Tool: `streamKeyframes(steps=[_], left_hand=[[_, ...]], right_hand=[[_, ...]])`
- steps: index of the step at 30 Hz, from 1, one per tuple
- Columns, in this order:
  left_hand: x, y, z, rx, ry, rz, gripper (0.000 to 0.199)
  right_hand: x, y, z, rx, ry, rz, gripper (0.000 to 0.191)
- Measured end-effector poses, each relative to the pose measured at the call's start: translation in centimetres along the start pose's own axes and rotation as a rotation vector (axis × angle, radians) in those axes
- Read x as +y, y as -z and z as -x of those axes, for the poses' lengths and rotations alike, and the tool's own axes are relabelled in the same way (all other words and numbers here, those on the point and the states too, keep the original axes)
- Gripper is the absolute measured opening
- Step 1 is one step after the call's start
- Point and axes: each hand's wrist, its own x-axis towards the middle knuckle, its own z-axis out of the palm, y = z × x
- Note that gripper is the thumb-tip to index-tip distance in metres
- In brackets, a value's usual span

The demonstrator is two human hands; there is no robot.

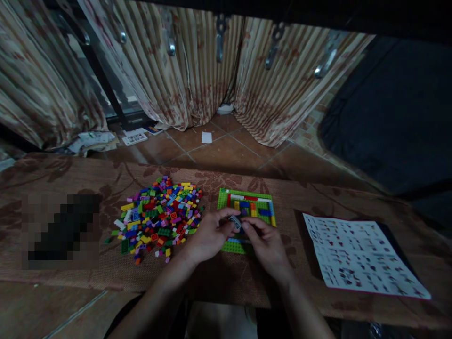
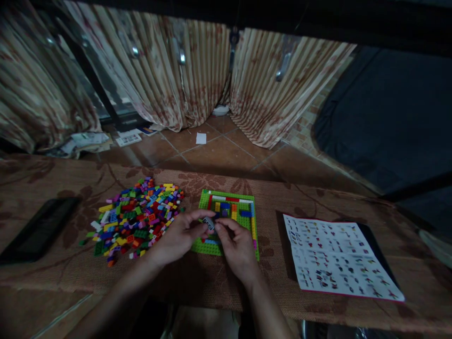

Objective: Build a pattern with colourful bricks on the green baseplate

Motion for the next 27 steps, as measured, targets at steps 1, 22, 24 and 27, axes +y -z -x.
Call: streamKeyframes(steps=[1,22,24,27], left_hand=[[-0.1,0.0,-0.1,0.002,-0.028,-0.029,0.030],[-0.5,-0.8,0.3,0.031,-0.239,-0.308,0.032],[-0.5,-1.0,0.3,0.053,-0.221,-0.329,0.029],[-0.3,-1.0,0.4,0.071,-0.210,-0.370,0.027]], right_hand=[[-0.1,0.0,0.1,-0.011,-0.007,-0.022,0.028],[0.2,1.0,1.0,0.091,0.007,0.088,0.030],[0.3,1.0,1.0,0.095,-0.012,0.114,0.031],[0.3,0.8,1.0,0.089,-0.040,0.119,0.033]])
